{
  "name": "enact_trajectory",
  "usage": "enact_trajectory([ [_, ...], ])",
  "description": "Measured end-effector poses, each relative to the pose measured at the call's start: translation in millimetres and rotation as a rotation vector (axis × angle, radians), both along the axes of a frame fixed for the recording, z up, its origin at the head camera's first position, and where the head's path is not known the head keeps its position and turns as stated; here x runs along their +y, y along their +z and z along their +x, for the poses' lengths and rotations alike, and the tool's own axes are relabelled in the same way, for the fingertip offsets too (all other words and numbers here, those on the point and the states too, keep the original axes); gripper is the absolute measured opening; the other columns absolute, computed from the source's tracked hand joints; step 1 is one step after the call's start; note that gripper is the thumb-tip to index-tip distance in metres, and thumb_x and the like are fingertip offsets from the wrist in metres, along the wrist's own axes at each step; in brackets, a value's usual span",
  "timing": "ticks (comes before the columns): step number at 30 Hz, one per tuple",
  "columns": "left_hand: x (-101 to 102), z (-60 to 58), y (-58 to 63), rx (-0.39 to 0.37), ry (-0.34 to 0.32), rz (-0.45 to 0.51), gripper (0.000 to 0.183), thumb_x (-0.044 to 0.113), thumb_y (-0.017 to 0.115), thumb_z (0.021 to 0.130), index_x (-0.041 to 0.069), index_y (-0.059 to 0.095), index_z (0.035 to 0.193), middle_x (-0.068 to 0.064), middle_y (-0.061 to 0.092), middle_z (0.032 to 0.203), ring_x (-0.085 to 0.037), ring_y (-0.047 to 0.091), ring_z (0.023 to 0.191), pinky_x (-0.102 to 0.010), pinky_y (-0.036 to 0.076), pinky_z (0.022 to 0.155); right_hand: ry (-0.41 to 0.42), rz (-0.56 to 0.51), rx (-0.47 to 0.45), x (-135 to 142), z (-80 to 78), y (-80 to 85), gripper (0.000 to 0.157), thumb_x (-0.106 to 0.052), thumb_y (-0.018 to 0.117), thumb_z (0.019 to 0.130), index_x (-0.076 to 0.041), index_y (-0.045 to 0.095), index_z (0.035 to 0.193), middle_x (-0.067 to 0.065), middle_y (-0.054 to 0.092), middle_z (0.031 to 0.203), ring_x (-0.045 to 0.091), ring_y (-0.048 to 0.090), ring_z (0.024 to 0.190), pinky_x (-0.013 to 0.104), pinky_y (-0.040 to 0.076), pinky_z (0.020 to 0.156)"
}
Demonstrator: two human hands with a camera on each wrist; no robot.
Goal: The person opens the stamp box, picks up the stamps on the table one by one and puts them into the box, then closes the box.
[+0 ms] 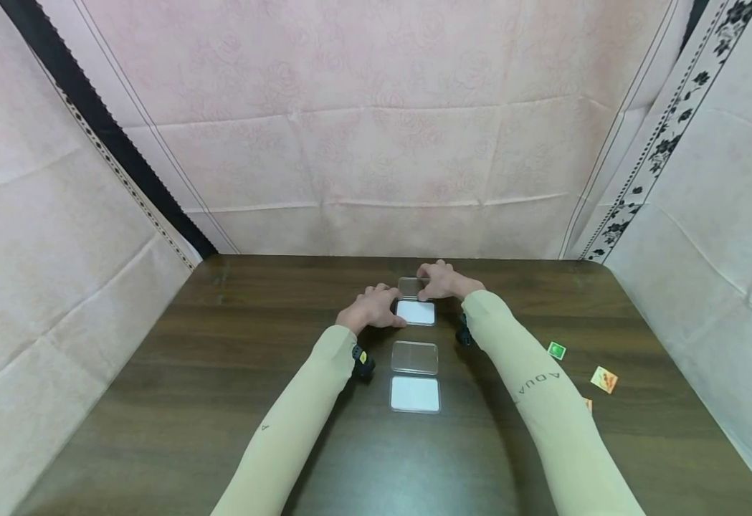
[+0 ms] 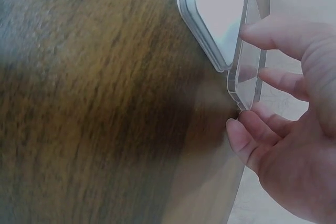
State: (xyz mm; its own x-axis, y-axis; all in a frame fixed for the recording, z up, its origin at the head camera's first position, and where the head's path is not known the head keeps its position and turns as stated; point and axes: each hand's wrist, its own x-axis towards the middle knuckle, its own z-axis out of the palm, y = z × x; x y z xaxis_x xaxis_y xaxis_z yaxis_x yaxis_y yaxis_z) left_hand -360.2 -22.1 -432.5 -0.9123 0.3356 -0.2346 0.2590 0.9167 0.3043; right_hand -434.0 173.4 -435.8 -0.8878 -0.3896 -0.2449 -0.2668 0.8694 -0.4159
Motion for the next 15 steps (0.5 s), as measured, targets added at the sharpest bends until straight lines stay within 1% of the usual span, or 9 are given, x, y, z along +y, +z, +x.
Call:
enact_trajectory([
  [7,0.1,-1.0,-0.8,0.004,-0.005,-0.004,0.065,0.048,0.068,0.089,0.021,0.046,0.144,-0.007,0.039,0.151,-0.03,0.036,0.133,-0.05,0.031,0.114,-0.005,0.007,-0.012,-0.5,-1.8,2.3,0.058,-0.03,0.068,0.089,-0.009,0.047,0.138,0.022,0.038,0.141,0.038,0.035,0.127,0.058,0.034,0.107],
  [10,0.3,-1.0,-1.1,0.003,0.0,-0.004,0.065,0.048,0.068,0.089,0.022,0.046,0.144,-0.007,0.038,0.152,-0.03,0.036,0.135,-0.05,0.031,0.114,-0.004,0.004,-0.012,0.1,-0.7,3.4,0.057,-0.03,0.068,0.089,-0.009,0.046,0.138,0.023,0.038,0.141,0.038,0.037,0.127,0.058,0.034,0.107],
  [15,-0.3,-0.5,-0.1,-0.006,0.003,0.003,0.066,0.048,0.068,0.089,0.021,0.045,0.145,-0.007,0.037,0.153,-0.031,0.035,0.136,-0.051,0.031,0.114,0.021,0.016,0.011,2.2,4.2,7.1,0.058,-0.029,0.067,0.09,-0.007,0.046,0.139,0.024,0.041,0.138,0.037,0.041,0.122,0.056,0.037,0.104],
])
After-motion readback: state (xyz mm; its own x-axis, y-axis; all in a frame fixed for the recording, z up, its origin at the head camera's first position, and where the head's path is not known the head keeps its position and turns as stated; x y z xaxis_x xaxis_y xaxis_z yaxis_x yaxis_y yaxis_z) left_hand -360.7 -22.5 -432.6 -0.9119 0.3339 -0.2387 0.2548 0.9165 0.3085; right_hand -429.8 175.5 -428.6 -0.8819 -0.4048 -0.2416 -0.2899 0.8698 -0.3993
